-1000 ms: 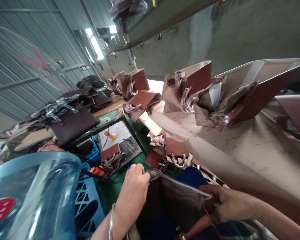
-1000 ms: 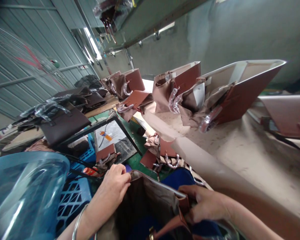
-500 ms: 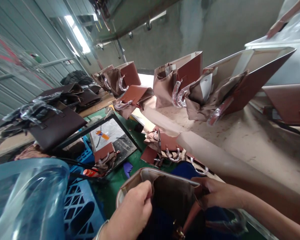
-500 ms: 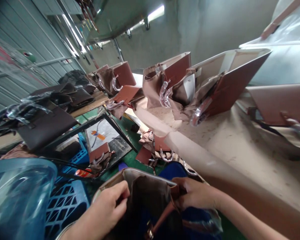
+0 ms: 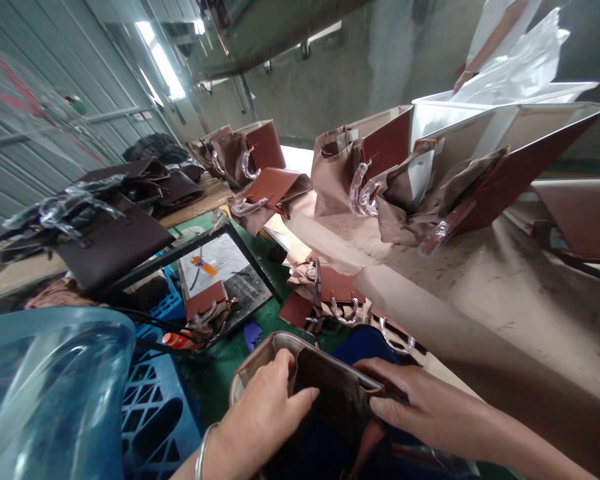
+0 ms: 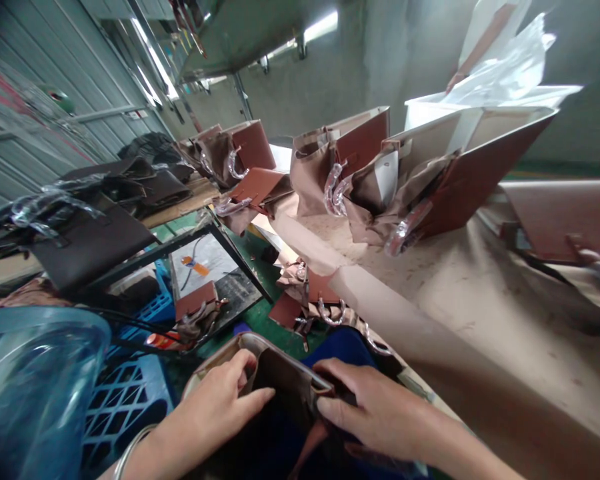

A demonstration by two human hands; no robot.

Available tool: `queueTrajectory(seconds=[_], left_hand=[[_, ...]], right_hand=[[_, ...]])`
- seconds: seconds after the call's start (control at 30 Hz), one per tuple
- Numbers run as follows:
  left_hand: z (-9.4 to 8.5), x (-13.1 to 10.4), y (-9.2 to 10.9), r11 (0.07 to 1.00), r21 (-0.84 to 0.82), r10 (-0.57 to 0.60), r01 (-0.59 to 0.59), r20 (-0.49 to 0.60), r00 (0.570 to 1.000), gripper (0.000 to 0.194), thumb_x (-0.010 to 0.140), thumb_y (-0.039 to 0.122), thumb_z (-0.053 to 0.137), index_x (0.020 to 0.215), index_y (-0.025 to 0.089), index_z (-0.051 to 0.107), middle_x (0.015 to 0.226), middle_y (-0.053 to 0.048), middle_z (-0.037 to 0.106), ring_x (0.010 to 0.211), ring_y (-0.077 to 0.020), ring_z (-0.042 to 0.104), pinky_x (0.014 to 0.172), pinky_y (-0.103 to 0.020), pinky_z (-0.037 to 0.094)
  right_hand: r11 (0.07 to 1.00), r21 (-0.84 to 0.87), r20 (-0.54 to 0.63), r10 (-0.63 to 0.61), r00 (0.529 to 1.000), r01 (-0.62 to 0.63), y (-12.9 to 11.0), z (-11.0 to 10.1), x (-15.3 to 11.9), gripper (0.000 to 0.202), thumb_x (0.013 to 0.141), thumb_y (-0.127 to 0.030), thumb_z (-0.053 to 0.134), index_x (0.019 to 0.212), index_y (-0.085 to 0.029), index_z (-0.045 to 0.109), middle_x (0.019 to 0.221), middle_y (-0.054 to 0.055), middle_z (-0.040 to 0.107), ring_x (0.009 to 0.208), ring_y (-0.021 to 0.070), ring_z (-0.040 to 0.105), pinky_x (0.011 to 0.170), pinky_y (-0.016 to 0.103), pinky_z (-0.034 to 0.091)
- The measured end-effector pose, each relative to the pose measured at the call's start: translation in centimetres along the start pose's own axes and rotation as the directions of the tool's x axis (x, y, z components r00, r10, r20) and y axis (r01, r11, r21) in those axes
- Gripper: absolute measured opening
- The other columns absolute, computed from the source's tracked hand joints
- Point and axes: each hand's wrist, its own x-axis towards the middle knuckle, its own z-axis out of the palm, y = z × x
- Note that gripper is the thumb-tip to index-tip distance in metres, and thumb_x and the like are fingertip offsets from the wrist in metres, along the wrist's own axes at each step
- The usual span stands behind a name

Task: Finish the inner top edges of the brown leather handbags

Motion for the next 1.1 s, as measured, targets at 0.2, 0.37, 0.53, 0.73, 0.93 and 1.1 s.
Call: queueTrajectory(seconds=[0.2, 0.37, 0.53, 0.73, 0.93, 1.1], left_hand=[[0.0, 0.3, -0.6, 0.948, 0.307, 0.088, -0.088, 0.015, 0.996, 0.022, 0.08, 0.018, 0.034, 0.083, 0.019, 0.056, 0.078, -0.008, 0.066, 0.075, -0.0229, 0.062, 0.065, -0.032, 0.044], [-0.5, -1.6, 0.6, 0.785, 0.328, 0.361, -0.526, 0.447, 0.818, 0.019, 0.073, 0.013, 0.042, 0.076, 0.019, 0.06, 0.074, -0.007, 0.067, 0.071, -0.0239, 0.063, 0.059, -0.027, 0.046], [-0.3, -2.2, -0.2, 0.854, 0.334, 0.305, -0.399, 0.301, 0.904, 0.025, 0.075, 0.012, 0.038, 0.072, 0.021, 0.062, 0.074, -0.005, 0.064, 0.072, -0.0216, 0.06, 0.064, -0.031, 0.046], [0.2, -1.8, -0.1, 0.913, 0.374, 0.191, -0.162, -0.042, 0.981, 0.021, 0.07, 0.035, 0.056, 0.074, 0.015, 0.062, 0.092, -0.01, 0.055, 0.091, -0.0275, 0.046, 0.08, -0.044, 0.037], [1.2, -0.7, 1.9, 0.937, 0.19, 0.301, -0.293, -0.014, 0.953, 0.017, 0.077, 0.018, 0.047, 0.092, 0.018, 0.053, 0.093, -0.006, 0.055, 0.09, -0.0216, 0.046, 0.081, -0.037, 0.038], [1.2, -0.1, 2.3, 0.88, 0.18, 0.437, -0.439, 0.055, 0.898, 0.021, 0.079, 0.01, 0.035, 0.079, 0.018, 0.054, 0.085, -0.004, 0.058, 0.082, -0.0175, 0.048, 0.074, -0.031, 0.039]], right_hand=[[0.985, -0.166, -0.068, 0.043, 0.997, -0.054, -1.2, 1.5, 0.5, 0.021, 0.085, -0.036, 0.036, 0.088, -0.022, 0.051, 0.078, 0.001, 0.058, 0.071, 0.0144, 0.053, 0.063, 0.023, 0.036], [0.991, -0.115, -0.197, 0.051, 0.979, -0.075, 0.6, 1.2, 1.5, 0.026, 0.088, -0.035, 0.028, 0.091, -0.021, 0.05, 0.08, 0.002, 0.058, 0.074, 0.0153, 0.053, 0.068, 0.024, 0.037], [0.998, -0.06, -0.182, 0.017, 0.983, -0.028, 2.1, 1.0, 1.8, 0.025, 0.087, -0.033, 0.031, 0.1, -0.022, 0.049, 0.086, 0.002, 0.058, 0.079, 0.015, 0.053, 0.071, 0.024, 0.039], [0.998, -0.047, -0.156, -0.038, 0.987, 0.031, 1.7, 1.6, 1.3, 0.022, 0.087, -0.03, 0.032, 0.096, -0.021, 0.05, 0.081, 0.0, 0.056, 0.075, 0.0133, 0.052, 0.068, 0.022, 0.039], [0.995, -0.026, -0.121, -0.102, 0.987, 0.1, 0.9, 1.8, 1.3, 0.022, 0.086, -0.028, 0.035, 0.096, -0.021, 0.053, 0.087, 0.001, 0.058, 0.083, 0.0148, 0.053, 0.076, 0.023, 0.04], [0.996, -0.049, -0.122, -0.085, 0.989, 0.08, 0.8, 1.8, 1.4, 0.025, 0.086, -0.029, 0.035, 0.099, -0.019, 0.053, 0.087, 0.003, 0.059, 0.082, 0.0161, 0.054, 0.074, 0.024, 0.041]])
